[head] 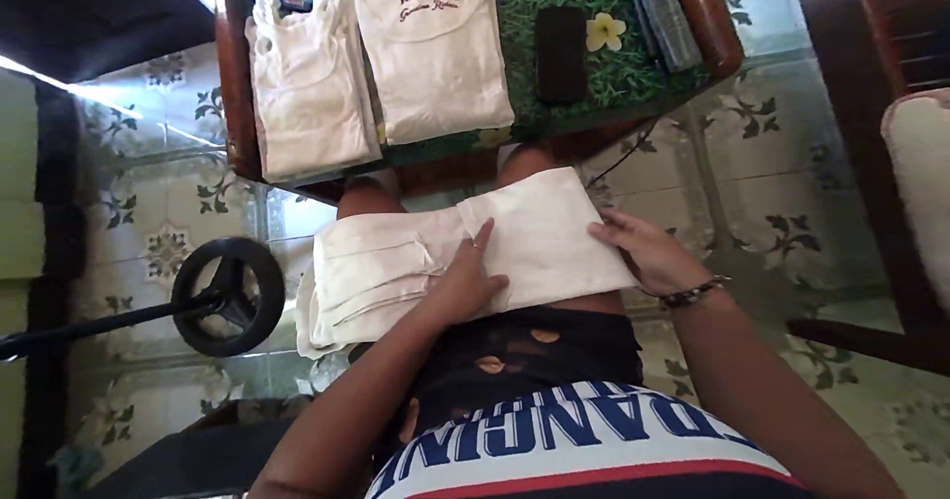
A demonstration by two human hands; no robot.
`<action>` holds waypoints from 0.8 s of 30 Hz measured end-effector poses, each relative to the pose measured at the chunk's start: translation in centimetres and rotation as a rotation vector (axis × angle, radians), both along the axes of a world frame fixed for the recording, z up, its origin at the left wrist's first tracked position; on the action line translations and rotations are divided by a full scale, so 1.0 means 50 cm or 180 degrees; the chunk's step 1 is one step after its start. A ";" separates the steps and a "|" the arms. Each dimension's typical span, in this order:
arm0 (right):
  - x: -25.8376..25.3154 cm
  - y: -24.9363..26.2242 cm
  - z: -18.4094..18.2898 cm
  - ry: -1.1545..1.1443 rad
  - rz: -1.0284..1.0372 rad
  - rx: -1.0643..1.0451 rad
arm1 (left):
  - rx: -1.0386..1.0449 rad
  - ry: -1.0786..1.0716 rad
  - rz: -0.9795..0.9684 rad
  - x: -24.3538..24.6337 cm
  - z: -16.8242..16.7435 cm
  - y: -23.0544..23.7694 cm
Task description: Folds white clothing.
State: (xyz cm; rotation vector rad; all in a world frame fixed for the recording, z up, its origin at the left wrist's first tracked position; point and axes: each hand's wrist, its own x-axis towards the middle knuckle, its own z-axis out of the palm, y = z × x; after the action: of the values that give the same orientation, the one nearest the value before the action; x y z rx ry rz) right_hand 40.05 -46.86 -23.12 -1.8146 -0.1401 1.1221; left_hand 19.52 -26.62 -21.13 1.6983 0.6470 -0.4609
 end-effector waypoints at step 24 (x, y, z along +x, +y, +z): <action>-0.007 -0.011 0.010 -0.0852 0.0700 -0.0298 | -0.0125 -0.0801 0.0292 0.039 -0.035 -0.033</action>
State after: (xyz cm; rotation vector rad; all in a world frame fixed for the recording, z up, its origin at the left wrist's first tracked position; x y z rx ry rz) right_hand 39.69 -47.42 -22.63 -2.0666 -0.4607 1.0438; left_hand 21.47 -28.26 -22.87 1.6483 0.5254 -0.1893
